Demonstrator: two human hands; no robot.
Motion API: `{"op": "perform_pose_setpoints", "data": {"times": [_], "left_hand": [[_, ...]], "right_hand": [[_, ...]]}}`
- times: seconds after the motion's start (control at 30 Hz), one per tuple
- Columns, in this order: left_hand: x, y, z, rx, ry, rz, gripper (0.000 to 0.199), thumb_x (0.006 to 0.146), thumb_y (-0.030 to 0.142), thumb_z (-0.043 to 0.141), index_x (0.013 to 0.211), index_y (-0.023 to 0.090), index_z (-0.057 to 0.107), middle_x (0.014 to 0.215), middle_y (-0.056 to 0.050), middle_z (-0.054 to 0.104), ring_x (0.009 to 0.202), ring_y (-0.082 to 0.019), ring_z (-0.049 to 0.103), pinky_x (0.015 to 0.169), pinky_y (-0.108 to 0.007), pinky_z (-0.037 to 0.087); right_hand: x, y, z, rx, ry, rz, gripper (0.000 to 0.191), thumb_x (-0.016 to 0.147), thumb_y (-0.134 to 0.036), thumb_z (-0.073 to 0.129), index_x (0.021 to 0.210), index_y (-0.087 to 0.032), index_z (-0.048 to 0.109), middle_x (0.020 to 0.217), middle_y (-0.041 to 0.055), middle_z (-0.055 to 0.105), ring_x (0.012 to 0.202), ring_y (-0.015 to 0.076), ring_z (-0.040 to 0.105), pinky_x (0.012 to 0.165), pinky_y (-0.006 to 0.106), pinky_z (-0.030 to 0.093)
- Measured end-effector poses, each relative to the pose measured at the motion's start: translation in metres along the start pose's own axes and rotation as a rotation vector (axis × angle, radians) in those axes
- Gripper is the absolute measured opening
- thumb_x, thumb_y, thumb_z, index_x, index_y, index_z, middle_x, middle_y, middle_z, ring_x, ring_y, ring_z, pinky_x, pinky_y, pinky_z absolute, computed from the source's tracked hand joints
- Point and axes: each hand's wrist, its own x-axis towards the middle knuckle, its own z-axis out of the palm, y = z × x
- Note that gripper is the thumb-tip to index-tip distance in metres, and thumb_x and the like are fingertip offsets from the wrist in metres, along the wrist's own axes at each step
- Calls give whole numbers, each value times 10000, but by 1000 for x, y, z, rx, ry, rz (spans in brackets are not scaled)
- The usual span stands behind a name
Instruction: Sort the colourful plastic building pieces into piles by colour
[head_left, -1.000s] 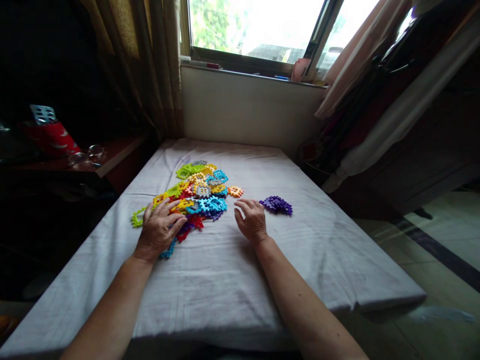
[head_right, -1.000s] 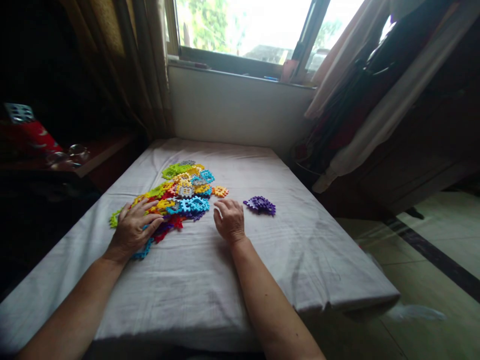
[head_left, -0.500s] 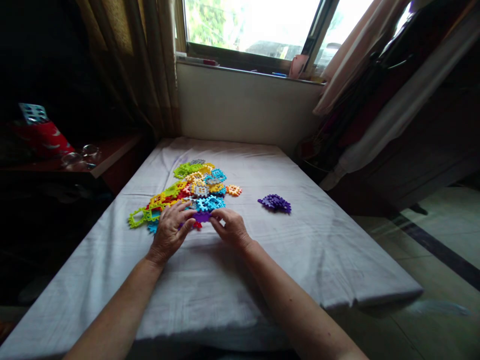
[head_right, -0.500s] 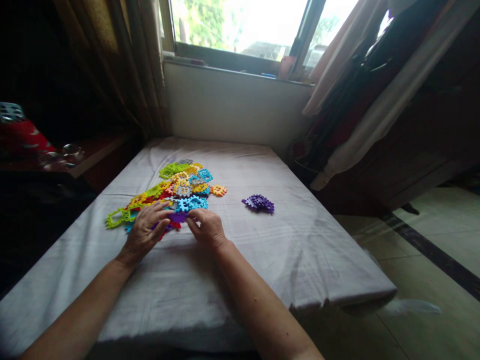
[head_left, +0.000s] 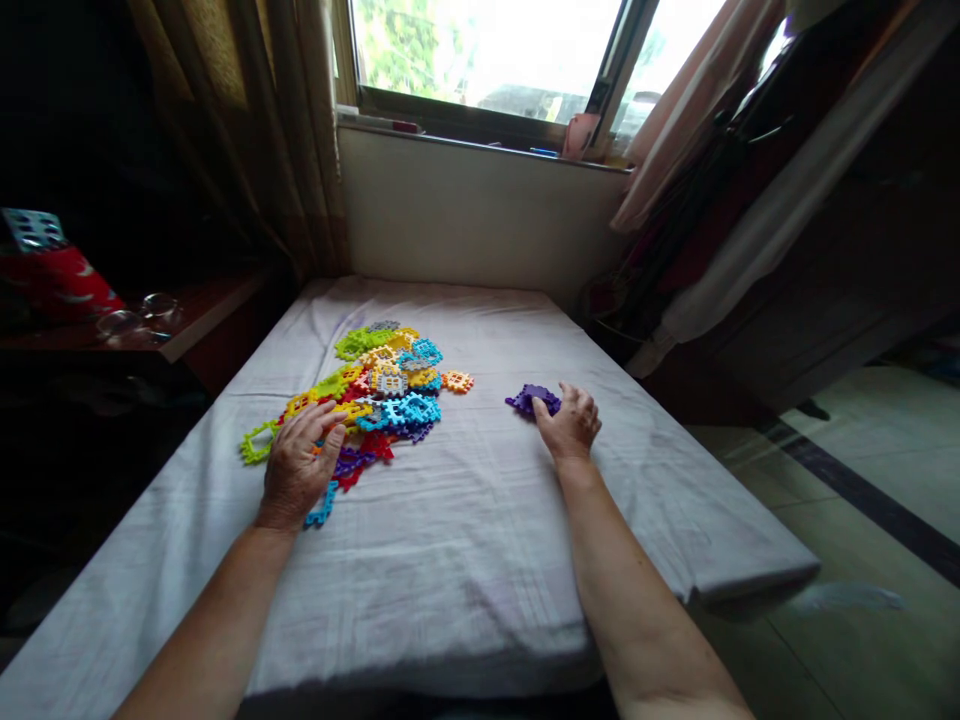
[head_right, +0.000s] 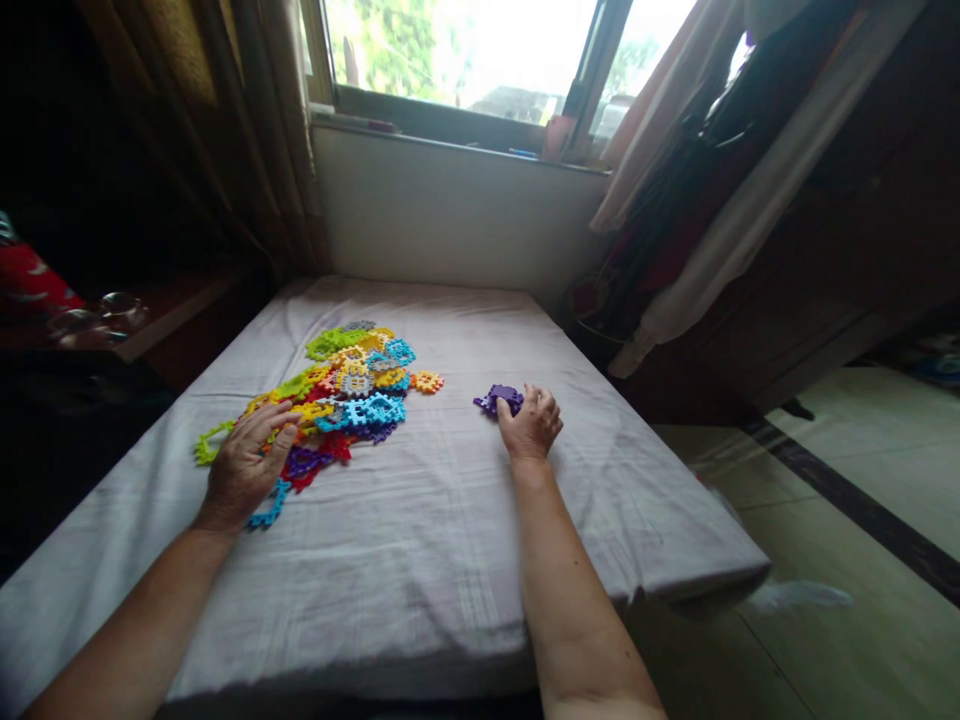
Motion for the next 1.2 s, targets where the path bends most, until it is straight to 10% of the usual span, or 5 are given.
{"op": "perform_pose_setpoints", "data": {"times": [0.3, 0.6, 0.83, 1.03, 1.2], "left_hand": [[-1, -20, -5, 92, 18, -61, 342, 932, 433, 458, 1037, 220, 704, 1193, -102, 708, 1185, -266, 624, 1110, -461, 436], [-6, -1, 2, 266, -250, 78, 356, 894, 469, 547, 1189, 348, 707, 1437, -49, 581, 1405, -334, 424, 1191, -601, 215], [29, -9, 31, 318, -542, 165, 594, 869, 627, 554, 1413, 389, 534, 1587, -67, 403, 1485, -340, 294, 1205, -619, 90], [70, -21, 60, 367, -511, 30, 482, 926, 568, 485, 1336, 352, 617, 1584, -98, 398, 1476, -344, 308, 1186, -633, 139], [76, -24, 38, 355, -451, 13, 585, 936, 620, 409, 1403, 303, 560, 1588, -126, 381, 1479, -353, 298, 1186, -625, 155]], "right_hand": [[27, -21, 39, -101, -293, -57, 641, 906, -539, 546, 1484, -284, 433, 1524, 175, 387, 1407, 327, 346, 1103, 550, 287], [55, -42, 56, -83, -235, -56, 673, 899, -537, 552, 1494, -250, 421, 1560, 202, 331, 1440, 354, 288, 1115, 619, 217], [-5, -81, 50, 182, -79, -640, 508, 887, -427, 582, 1365, -255, 575, 1507, 133, 446, 1416, 322, 333, 1133, 506, 272], [-33, -99, 38, 428, -115, -899, 272, 936, -341, 549, 1124, -231, 711, 1240, 104, 659, 1168, 236, 567, 1014, 385, 416], [-46, -98, 29, 398, -238, -1052, 217, 932, -395, 587, 947, -243, 741, 948, 59, 706, 878, 205, 600, 831, 350, 464]]}}
